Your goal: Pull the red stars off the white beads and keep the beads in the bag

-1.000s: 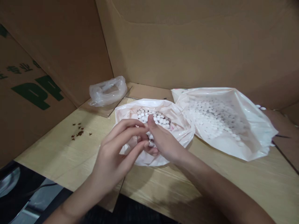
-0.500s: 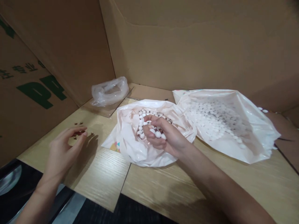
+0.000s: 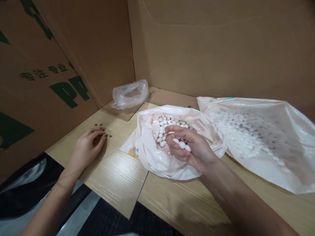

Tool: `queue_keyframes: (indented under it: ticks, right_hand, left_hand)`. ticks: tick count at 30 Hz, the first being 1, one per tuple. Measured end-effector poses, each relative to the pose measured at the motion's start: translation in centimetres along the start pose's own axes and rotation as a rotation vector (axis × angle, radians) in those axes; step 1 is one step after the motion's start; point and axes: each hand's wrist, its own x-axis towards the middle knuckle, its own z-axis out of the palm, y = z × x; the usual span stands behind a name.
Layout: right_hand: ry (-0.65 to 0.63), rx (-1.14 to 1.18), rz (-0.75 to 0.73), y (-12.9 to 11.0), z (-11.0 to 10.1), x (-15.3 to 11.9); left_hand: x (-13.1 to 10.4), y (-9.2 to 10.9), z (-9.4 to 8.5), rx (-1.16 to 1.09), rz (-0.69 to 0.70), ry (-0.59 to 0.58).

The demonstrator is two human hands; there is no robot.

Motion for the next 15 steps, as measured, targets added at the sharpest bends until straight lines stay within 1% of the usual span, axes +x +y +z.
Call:
queue_keyframes:
  ticks: [5,9,12,15]
  right_hand:
    - [-0.008,-0.019,0.018,0.2,0.0,0.0]
    - [-0.04,-0.003,0.034,0.1,-0.3,0.2]
    - [-0.061,0.019,0.029,0.0,-0.4,0.3]
    - [-0.051,0.033,0.001,-0.1,-0.3,0.3]
  left_hand:
    - [0.6,-0.3,1.1,0.024,0.128,0.024]
    - [1.1,-0.9,1.4,0.011,0.19,0.004]
    - [1.3,-0.9,1.3,-0.029,0.212,0.045]
    - [1.1,0.2,0.6,-0.096,0.226,0.078]
